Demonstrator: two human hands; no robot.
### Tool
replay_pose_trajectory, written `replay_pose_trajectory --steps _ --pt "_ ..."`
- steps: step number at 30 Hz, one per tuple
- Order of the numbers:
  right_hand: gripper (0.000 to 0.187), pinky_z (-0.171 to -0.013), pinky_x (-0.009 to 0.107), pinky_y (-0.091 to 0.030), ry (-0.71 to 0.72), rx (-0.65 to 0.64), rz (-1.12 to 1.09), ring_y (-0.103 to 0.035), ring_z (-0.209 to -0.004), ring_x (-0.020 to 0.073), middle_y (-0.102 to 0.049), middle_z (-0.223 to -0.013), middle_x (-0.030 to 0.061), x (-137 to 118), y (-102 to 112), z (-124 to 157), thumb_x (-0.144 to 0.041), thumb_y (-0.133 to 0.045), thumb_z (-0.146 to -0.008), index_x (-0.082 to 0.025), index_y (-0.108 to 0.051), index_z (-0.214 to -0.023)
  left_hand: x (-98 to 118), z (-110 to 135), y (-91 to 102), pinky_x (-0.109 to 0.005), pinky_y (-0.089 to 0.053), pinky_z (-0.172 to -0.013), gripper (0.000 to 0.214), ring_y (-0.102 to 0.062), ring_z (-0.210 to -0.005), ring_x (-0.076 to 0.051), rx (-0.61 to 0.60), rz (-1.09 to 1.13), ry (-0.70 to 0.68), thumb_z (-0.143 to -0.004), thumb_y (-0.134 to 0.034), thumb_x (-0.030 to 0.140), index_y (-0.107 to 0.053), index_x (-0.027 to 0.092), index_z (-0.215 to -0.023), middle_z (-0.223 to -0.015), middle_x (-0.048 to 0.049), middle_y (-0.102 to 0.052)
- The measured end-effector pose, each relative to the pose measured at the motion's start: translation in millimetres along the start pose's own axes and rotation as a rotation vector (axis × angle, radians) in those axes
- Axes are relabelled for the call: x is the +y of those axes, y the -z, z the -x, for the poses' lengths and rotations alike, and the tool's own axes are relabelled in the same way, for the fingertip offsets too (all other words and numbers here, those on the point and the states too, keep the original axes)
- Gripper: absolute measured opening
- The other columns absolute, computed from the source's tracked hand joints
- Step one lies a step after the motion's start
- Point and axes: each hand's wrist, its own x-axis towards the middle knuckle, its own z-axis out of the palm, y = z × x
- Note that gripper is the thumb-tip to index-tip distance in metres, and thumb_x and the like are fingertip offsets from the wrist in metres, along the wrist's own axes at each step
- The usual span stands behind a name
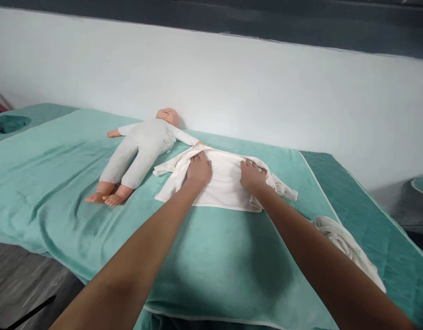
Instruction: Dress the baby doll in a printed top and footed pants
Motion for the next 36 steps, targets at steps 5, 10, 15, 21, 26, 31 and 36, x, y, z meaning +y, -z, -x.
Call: replay_pose_trajectory --steps 5,10,15,21,26,31,36 --pt "0.060 -0.118 0.067 -0.024 -0.192 0.070 -0.180 -0.018 -0.155 0.0379 -0.021 -0.167 0.0237 -27.9 7.1 -9.8 -0.015 -0.039 -0.092 -0.007 -0.037 -0.151 6.1 -4.7 -2.9 -0.045 -0.031 -0.123 0.063 -0.038 -0.149 -0.036 0.084 0.021 -0.040 -0.103 -0.035 0.038 -0.031 0.003 -0.154 -0.158 -0.0264 -0.041" --pt "0.068 -0.122 0.057 -0.024 -0.216 0.223 -0.352 -0.015 -0.156 0.0368 -0.012 -0.168 0.0282 -35.8 -11.8 -18.6 -0.031 -0.040 -0.097 -0.001 -0.026 -0.157 1.4 -13.3 -5.1 -0.048 -0.023 -0.127 0.063 -0.032 -0.153 -0.034 0.064 0.030 -0.065 -0.102 -0.035 0.039 -0.031 0.008 -0.156 -0.161 -0.0221 -0.040" --pt "0.070 -0.119 0.051 -0.032 -0.046 0.414 -0.366 -0.027 -0.153 0.0354 -0.009 -0.170 0.0231 -13.0 -27.2 -22.0 -0.033 -0.037 -0.100 -0.008 -0.015 -0.162 -3.3 -18.5 -7.8 -0.049 -0.010 -0.130 0.065 -0.019 -0.158 -0.032 0.140 0.039 -0.055 -0.101 -0.038 0.043 -0.034 0.008 -0.156 -0.164 -0.0203 -0.035" --pt "0.067 -0.122 0.049 -0.030 -0.056 0.235 -0.345 -0.029 -0.152 0.0364 -0.019 -0.168 0.0246 2.0 -29.3 -30.5 -0.033 -0.032 -0.102 -0.001 -0.023 -0.160 -7.9 -26.5 -17.4 -0.048 -0.015 -0.129 0.062 -0.021 -0.158 -0.031 -0.052 0.130 0.009 -0.101 -0.032 0.048 -0.043 0.015 -0.152 -0.165 -0.0154 -0.036" --pt "0.064 -0.120 0.050 -0.033 -0.061 0.235 -0.300 -0.034 -0.150 0.0368 -0.025 -0.165 0.0288 -5.7 -31.3 -31.1 -0.030 -0.026 -0.103 0.005 -0.030 -0.155 -4.3 -28.1 -16.5 -0.045 -0.013 -0.129 0.061 -0.020 -0.158 -0.029 -0.107 0.081 0.012 -0.103 -0.030 0.046 -0.044 0.013 -0.152 -0.164 -0.0156 -0.037" --pt "0.059 -0.122 0.044 -0.031 0.043 0.233 -0.239 -0.025 -0.155 0.0271 -0.027 -0.167 0.0200 -15.4 -27.3 -15.9 -0.012 -0.020 -0.099 -0.001 -0.036 -0.155 5.8 -9.9 -10.1 -0.049 -0.026 -0.124 0.064 -0.035 -0.151 -0.036 -0.139 0.040 0.051 -0.103 -0.027 0.046 -0.049 0.003 -0.146 -0.156 -0.0272 -0.044" --pt "0.061 -0.122 0.044 -0.029 0.095 0.181 -0.206 -0.026 -0.155 0.0270 -0.030 -0.166 0.0191 -17.1 -27.6 4.9 -0.035 -0.027 -0.105 -0.003 -0.036 -0.156 8.3 17.4 -7.3 -0.049 -0.035 -0.119 0.066 -0.048 -0.143 -0.035 -0.152 0.011 0.015 -0.104 -0.024 0.047 -0.047 0.002 -0.146 -0.147 -0.0289 -0.053"
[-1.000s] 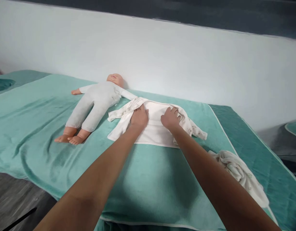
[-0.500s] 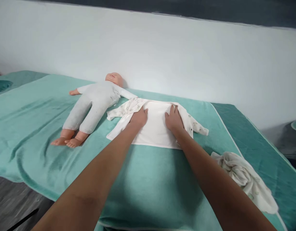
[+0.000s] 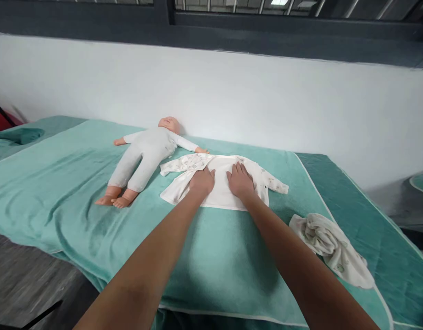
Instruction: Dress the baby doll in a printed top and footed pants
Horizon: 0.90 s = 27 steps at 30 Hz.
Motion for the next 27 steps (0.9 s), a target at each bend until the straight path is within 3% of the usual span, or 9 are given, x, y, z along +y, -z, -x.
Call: replay_pose_trajectory --steps 5,10,16,19,21,23,25,27 --pt "0.066 -0.122 0.050 -0.027 -0.104 -0.015 0.032 -0.026 -0.154 0.0331 -0.026 -0.166 0.0253 -5.3 3.8 21.7 -0.040 -0.028 -0.105 0.001 -0.033 -0.156 -4.3 22.5 1.0 -0.043 -0.028 -0.124 0.068 -0.037 -0.150 -0.031 0.012 -0.032 -0.083 -0.104 -0.025 0.046 -0.033 0.002 -0.156 -0.160 -0.0225 -0.040" --pt "0.062 -0.123 0.046 -0.023 -0.050 0.007 0.068 -0.026 -0.155 0.0310 -0.031 -0.164 0.0247 -7.8 8.8 58.3 -0.037 -0.034 -0.104 -0.001 -0.038 -0.154 -5.3 42.1 -0.1 -0.043 -0.028 -0.125 0.068 -0.036 -0.151 -0.030 0.040 -0.094 -0.145 -0.104 -0.023 0.045 -0.035 0.003 -0.156 -0.160 -0.0196 -0.041" --pt "0.054 -0.123 0.045 -0.024 0.092 0.065 0.096 -0.032 -0.152 0.0281 -0.044 -0.158 0.0196 11.4 18.9 107.0 -0.005 -0.032 -0.094 -0.005 -0.052 -0.144 -6.8 59.5 2.1 -0.046 -0.023 -0.127 0.067 -0.028 -0.155 -0.030 0.029 -0.121 -0.213 -0.104 -0.022 0.045 -0.040 0.005 -0.154 -0.165 -0.0183 -0.034" --pt "0.056 -0.122 0.044 -0.027 0.104 0.148 -0.075 -0.037 -0.149 0.0255 -0.050 -0.155 0.0158 29.1 26.3 110.6 -0.002 -0.035 -0.087 -0.010 -0.058 -0.138 -7.7 62.5 2.9 -0.047 -0.025 -0.126 0.064 -0.029 -0.155 -0.030 0.035 -0.118 -0.213 -0.104 -0.023 0.045 -0.042 0.009 -0.154 -0.165 -0.0173 -0.035" --pt "0.050 -0.119 0.043 -0.034 0.036 0.226 -0.259 -0.047 -0.141 0.0237 -0.057 -0.148 0.0144 43.7 33.3 104.0 -0.011 -0.040 -0.090 -0.013 -0.058 -0.136 -7.7 63.0 3.0 -0.047 -0.026 -0.125 0.063 -0.029 -0.155 -0.030 0.042 -0.118 -0.210 -0.104 -0.024 0.044 -0.043 0.011 -0.154 -0.165 -0.0161 -0.036" --pt "0.046 -0.115 0.043 -0.039 -0.126 0.339 -0.379 -0.054 -0.132 0.0253 -0.061 -0.140 0.0167 60.4 42.9 94.2 -0.025 -0.044 -0.093 -0.012 -0.056 -0.135 -7.3 63.2 3.4 -0.047 -0.026 -0.125 0.061 -0.030 -0.154 -0.029 0.047 -0.119 -0.206 -0.104 -0.026 0.044 -0.044 0.013 -0.153 -0.164 -0.0148 -0.036" --pt "0.051 -0.111 0.046 -0.042 -0.317 0.432 -0.349 -0.054 -0.130 0.0303 -0.059 -0.138 0.0214 78.4 54.1 84.9 -0.037 -0.048 -0.094 -0.009 -0.054 -0.136 -6.7 63.5 4.4 -0.046 -0.027 -0.125 0.060 -0.030 -0.154 -0.029 0.049 -0.116 -0.202 -0.104 -0.026 0.043 -0.045 0.014 -0.152 -0.165 -0.0140 -0.037" --pt "0.056 -0.106 0.049 -0.043 -0.474 0.404 -0.238 -0.053 -0.131 0.0353 -0.055 -0.140 0.0249 96.4 63.9 78.0 -0.045 -0.048 -0.095 -0.009 -0.053 -0.137 -5.8 63.9 5.6 -0.046 -0.027 -0.125 0.059 -0.030 -0.154 -0.029 0.049 -0.112 -0.200 -0.104 -0.027 0.043 -0.047 0.014 -0.152 -0.165 -0.0137 -0.037"
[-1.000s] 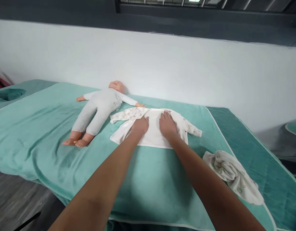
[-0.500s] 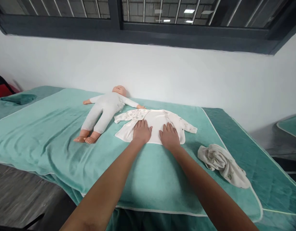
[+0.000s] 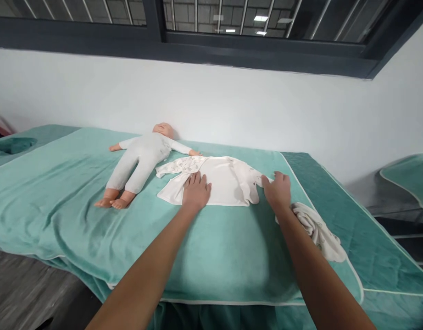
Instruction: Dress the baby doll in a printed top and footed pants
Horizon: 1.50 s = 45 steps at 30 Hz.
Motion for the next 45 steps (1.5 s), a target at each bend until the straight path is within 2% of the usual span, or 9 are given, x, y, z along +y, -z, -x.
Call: replay_pose_trajectory --steps 4,7,10,18,22,28,34,41,45 --pt "0.053 -0.092 0.052 -0.049 -0.176 -0.174 0.142 -0.064 -0.111 0.0395 -0.064 -0.121 0.0272 18.9 4.0 -24.5 -0.051 -0.049 -0.094 -0.009 -0.063 -0.125 1.4 0.1 2.0 -0.046 -0.028 -0.125 0.058 -0.032 -0.153 -0.029 0.012 0.009 0.009 -0.103 -0.029 0.042 -0.049 0.015 -0.150 -0.164 -0.0127 -0.038" --pt "0.040 -0.085 0.043 -0.050 -0.154 -0.226 0.091 -0.067 -0.097 0.0330 -0.071 -0.102 0.0175 27.0 -4.0 -34.8 -0.043 -0.064 -0.084 -0.014 -0.068 -0.112 1.6 0.0 2.1 -0.047 -0.029 -0.124 0.056 -0.033 -0.152 -0.029 0.024 0.013 0.018 -0.103 -0.030 0.042 -0.050 0.016 -0.149 -0.163 -0.0124 -0.040" --pt "0.035 -0.084 0.035 -0.048 -0.086 -0.158 0.012 -0.065 -0.093 0.0259 -0.071 -0.102 0.0112 29.0 -10.1 -43.7 -0.033 -0.060 -0.085 -0.017 -0.066 -0.116 1.3 0.0 1.3 -0.046 -0.030 -0.124 0.055 -0.034 -0.152 -0.028 0.025 0.015 0.021 -0.103 -0.031 0.042 -0.051 0.017 -0.148 -0.162 -0.0116 -0.041" --pt "0.049 -0.101 0.036 -0.043 -0.036 0.154 -0.086 -0.058 -0.111 0.0244 -0.056 -0.134 0.0203 28.8 -14.0 -72.1 -0.012 -0.036 -0.089 -0.009 -0.049 -0.137 1.0 -0.8 -0.5 -0.047 -0.030 -0.124 0.052 -0.036 -0.150 -0.028 0.039 0.016 0.028 -0.102 -0.033 0.040 -0.054 0.019 -0.145 -0.161 -0.0098 -0.043" --pt "0.052 -0.110 0.042 -0.037 -0.027 0.104 -0.049 -0.050 -0.127 0.0321 -0.048 -0.143 0.0296 29.7 -31.7 -67.7 -0.010 -0.042 -0.085 -0.002 -0.054 -0.135 1.1 -1.3 -1.3 -0.046 -0.030 -0.124 0.051 -0.037 -0.150 -0.027 0.049 0.014 0.029 -0.102 -0.034 0.041 -0.054 0.020 -0.144 -0.162 -0.0087 -0.043" --pt "0.035 -0.116 0.041 -0.031 0.149 -0.100 -0.007 -0.047 -0.136 0.0255 -0.058 -0.144 0.0125 27.0 -54.4 -59.7 -0.028 -0.053 -0.092 -0.019 -0.067 -0.122 0.8 -1.0 -1.9 -0.047 -0.030 -0.125 0.052 -0.036 -0.150 -0.028 0.052 0.019 0.031 -0.103 -0.032 0.041 -0.055 0.019 -0.144 -0.162 -0.0085 -0.042" --pt "0.048 -0.104 0.046 -0.041 -0.107 0.008 -0.005 -0.055 -0.122 0.0341 -0.061 -0.132 0.0257 42.5 -49.4 -73.0 -0.038 -0.050 -0.093 -0.007 -0.063 -0.127 0.9 0.0 -0.9 -0.047 -0.030 -0.124 0.049 -0.037 -0.150 -0.027 0.057 0.029 0.023 -0.102 -0.034 0.040 -0.056 0.020 -0.142 -0.162 -0.0077 -0.043" --pt "0.043 -0.096 0.035 -0.046 -0.152 0.108 -0.115 -0.063 -0.105 0.0255 -0.071 -0.114 0.0138 46.5 -50.6 -98.2 -0.034 -0.065 -0.084 -0.012 -0.066 -0.121 0.6 0.4 -1.2 -0.048 -0.030 -0.124 0.047 -0.038 -0.149 -0.028 0.068 0.037 0.021 -0.102 -0.036 0.040 -0.058 0.021 -0.139 -0.161 -0.0073 -0.044" --pt "0.040 -0.097 0.038 -0.045 -0.180 0.166 -0.136 -0.062 -0.106 0.0272 -0.069 -0.113 0.0163 45.5 -51.5 -99.4 -0.036 -0.066 -0.083 -0.010 -0.067 -0.114 -0.2 0.6 -1.9 -0.048 -0.032 -0.123 0.046 -0.040 -0.147 -0.029 0.086 0.055 0.016 -0.102 -0.037 0.039 -0.059 0.020 -0.138 -0.160 -0.0067 -0.045"
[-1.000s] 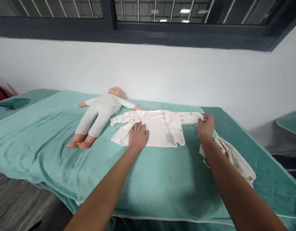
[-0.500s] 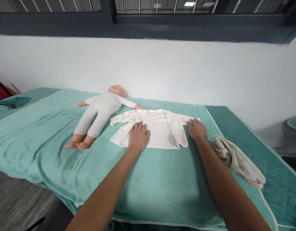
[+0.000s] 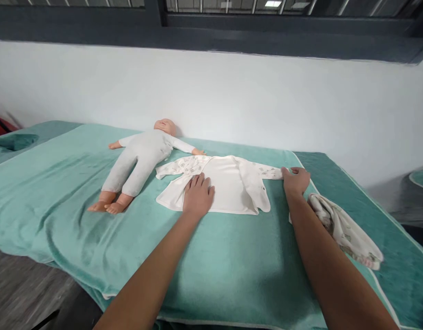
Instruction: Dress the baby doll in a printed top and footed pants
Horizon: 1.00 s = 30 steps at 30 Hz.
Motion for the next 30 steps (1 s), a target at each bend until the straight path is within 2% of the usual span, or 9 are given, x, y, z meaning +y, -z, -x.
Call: replay_pose_trajectory --steps 4,8,14,20,23,26,30 --pt "0.034 -0.089 0.038 -0.048 -0.050 -0.020 -0.009 -0.065 -0.093 0.0263 -0.071 -0.099 0.0114 1.5 -1.7 0.8 -0.038 -0.066 -0.084 -0.014 -0.067 -0.108 -1.0 0.1 -0.7 -0.049 -0.033 -0.122 0.045 -0.042 -0.146 -0.029 0.024 0.014 -0.009 -0.101 -0.039 0.038 -0.061 0.020 -0.136 -0.159 -0.0076 -0.048" --pt "0.034 -0.091 0.040 -0.048 -0.096 -0.020 0.017 -0.065 -0.095 0.0275 -0.071 -0.099 0.0113 2.0 -2.4 -0.9 -0.034 -0.070 -0.079 -0.015 -0.064 -0.107 -1.2 0.2 -1.2 -0.049 -0.033 -0.122 0.044 -0.042 -0.146 -0.029 0.028 0.015 -0.010 -0.101 -0.040 0.038 -0.061 0.021 -0.135 -0.158 -0.0074 -0.049" --pt "0.022 -0.090 0.043 -0.049 -0.121 -0.093 0.055 -0.066 -0.095 0.0298 -0.069 -0.092 0.0119 2.2 -1.0 -2.9 -0.036 -0.074 -0.075 -0.019 -0.062 -0.083 -1.7 0.2 -0.8 -0.050 -0.034 -0.121 0.041 -0.044 -0.145 -0.029 0.033 0.028 -0.016 -0.101 -0.041 0.038 -0.063 0.021 -0.132 -0.157 -0.0072 -0.050" --pt "0.033 -0.091 0.047 -0.049 -0.143 -0.100 0.015 -0.065 -0.098 0.0333 -0.069 -0.098 0.0149 2.7 -0.6 -2.3 -0.035 -0.077 -0.069 -0.017 -0.063 -0.093 -2.3 0.1 -0.5 -0.050 -0.034 -0.121 0.041 -0.044 -0.145 -0.029 0.034 0.041 -0.019 -0.101 -0.041 0.037 -0.063 0.021 -0.131 -0.156 -0.0071 -0.052" --pt "0.035 -0.089 0.042 -0.050 -0.119 -0.084 -0.055 -0.065 -0.092 0.0282 -0.069 -0.098 0.0119 2.2 0.4 -2.0 -0.030 -0.076 -0.067 -0.016 -0.064 -0.097 -2.4 0.3 -1.3 -0.051 -0.034 -0.121 0.041 -0.044 -0.145 -0.029 0.040 0.042 -0.019 -0.101 -0.042 0.037 -0.063 0.020 -0.131 -0.155 -0.0075 -0.052" --pt "0.028 -0.084 0.034 -0.051 -0.065 -0.052 -0.134 -0.064 -0.083 0.0216 -0.068 -0.090 0.0055 2.0 0.5 -1.5 -0.025 -0.069 -0.068 -0.017 -0.065 -0.094 -2.7 0.2 -2.2 -0.050 -0.035 -0.122 0.041 -0.045 -0.144 -0.029 0.046 0.039 -0.021 -0.100 -0.042 0.036 -0.064 0.020 -0.131 -0.154 -0.0076 -0.053" --pt "0.030 -0.078 0.031 -0.050 -0.019 -0.020 -0.198 -0.061 -0.078 0.0192 -0.067 -0.087 0.0032 4.1 -1.4 -1.6 -0.020 -0.061 -0.066 -0.017 -0.066 -0.095 -2.7 0.4 -2.2 -0.050 -0.035 -0.122 0.041 -0.045 -0.145 -0.029 0.050 0.035 -0.018 -0.101 -0.042 0.037 -0.063 0.021 -0.132 -0.154 -0.0069 -0.053"
